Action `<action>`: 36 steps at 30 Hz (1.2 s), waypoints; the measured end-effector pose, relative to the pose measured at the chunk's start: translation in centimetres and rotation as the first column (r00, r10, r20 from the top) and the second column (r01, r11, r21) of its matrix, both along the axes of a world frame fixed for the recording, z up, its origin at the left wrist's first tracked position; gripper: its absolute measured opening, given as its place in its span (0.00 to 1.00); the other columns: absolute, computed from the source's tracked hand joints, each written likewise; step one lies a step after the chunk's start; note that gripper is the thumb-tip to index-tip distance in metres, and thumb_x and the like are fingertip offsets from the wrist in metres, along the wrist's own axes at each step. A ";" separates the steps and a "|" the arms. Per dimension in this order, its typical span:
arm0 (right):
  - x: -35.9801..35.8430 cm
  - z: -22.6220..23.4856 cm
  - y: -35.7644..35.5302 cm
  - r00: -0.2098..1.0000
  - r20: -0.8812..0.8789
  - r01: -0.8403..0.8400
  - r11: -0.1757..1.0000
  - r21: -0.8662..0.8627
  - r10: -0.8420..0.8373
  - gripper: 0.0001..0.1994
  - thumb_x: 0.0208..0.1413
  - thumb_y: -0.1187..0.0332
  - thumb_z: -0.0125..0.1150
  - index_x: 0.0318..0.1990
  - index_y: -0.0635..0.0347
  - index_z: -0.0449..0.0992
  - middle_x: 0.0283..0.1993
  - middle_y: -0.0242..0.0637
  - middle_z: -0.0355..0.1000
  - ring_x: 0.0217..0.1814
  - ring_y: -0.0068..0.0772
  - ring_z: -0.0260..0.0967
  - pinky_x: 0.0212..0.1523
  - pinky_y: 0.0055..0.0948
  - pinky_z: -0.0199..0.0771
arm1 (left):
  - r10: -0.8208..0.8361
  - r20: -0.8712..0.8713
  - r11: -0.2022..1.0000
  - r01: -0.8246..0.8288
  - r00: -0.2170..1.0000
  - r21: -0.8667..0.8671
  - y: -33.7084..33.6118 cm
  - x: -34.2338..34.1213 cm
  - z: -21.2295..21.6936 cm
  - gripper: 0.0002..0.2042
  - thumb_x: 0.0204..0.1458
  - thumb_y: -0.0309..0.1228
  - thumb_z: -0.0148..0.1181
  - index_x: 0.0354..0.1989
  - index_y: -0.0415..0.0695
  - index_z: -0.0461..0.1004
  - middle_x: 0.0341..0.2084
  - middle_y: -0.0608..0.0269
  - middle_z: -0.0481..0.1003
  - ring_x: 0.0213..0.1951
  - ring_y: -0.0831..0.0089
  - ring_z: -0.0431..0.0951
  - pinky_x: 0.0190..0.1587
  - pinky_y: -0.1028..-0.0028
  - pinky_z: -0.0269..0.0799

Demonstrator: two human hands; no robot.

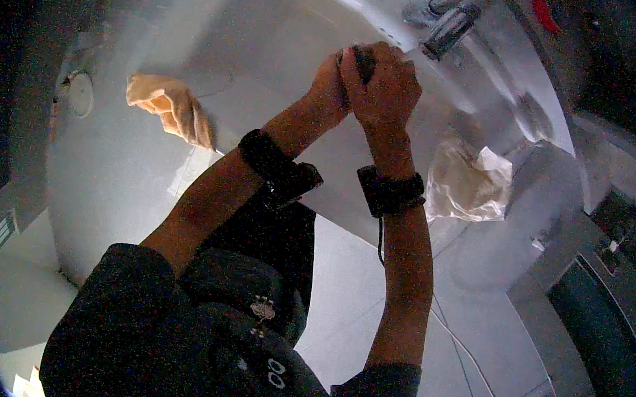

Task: The person wipes the underside and legs of a black plastic chair with a cloth, then walks to a sink and rinses the cloth under running water. The person scrubs the cloth repeatedly under the tap and wrings it out.

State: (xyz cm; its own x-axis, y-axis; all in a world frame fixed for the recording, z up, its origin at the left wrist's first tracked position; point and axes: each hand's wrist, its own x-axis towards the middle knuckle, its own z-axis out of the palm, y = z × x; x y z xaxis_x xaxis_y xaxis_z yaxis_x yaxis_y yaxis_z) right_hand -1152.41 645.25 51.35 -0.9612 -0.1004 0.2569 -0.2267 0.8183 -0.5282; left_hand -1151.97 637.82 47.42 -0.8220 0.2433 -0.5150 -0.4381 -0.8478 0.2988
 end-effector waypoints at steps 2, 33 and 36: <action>-0.6 0.0 0.3 0.993 0.115 -0.010 0.998 0.062 0.003 0.18 0.49 0.50 0.53 0.31 0.57 0.71 0.27 0.45 0.71 0.29 0.49 0.70 0.32 0.42 0.70 | -0.030 0.074 0.999 0.032 0.997 -0.032 -0.1 0.0 -0.9 0.13 0.54 0.40 0.42 0.33 0.46 0.70 0.22 0.67 0.69 0.22 0.74 0.68 0.21 0.74 0.63; 0.7 -1.3 3.8 0.927 0.371 0.260 0.808 -0.529 -0.056 0.10 0.47 0.71 0.60 0.39 0.60 0.73 0.36 0.35 0.71 0.37 0.27 0.69 0.37 0.26 0.70 | -0.374 -0.182 0.923 0.384 0.909 0.023 -4.7 0.7 -9.8 0.21 0.52 0.35 0.52 0.52 0.38 0.60 0.42 0.53 0.69 0.46 0.65 0.71 0.49 0.63 0.70; 0.0 0.1 3.8 0.908 0.415 0.387 0.508 -0.770 -0.063 0.13 0.47 0.78 0.55 0.43 0.61 0.73 0.40 0.38 0.70 0.41 0.30 0.69 0.38 0.27 0.71 | -0.323 -0.297 0.932 0.246 0.899 -0.268 -6.0 1.7 -12.1 0.21 0.51 0.27 0.51 0.54 0.40 0.59 0.43 0.53 0.69 0.46 0.62 0.70 0.51 0.61 0.67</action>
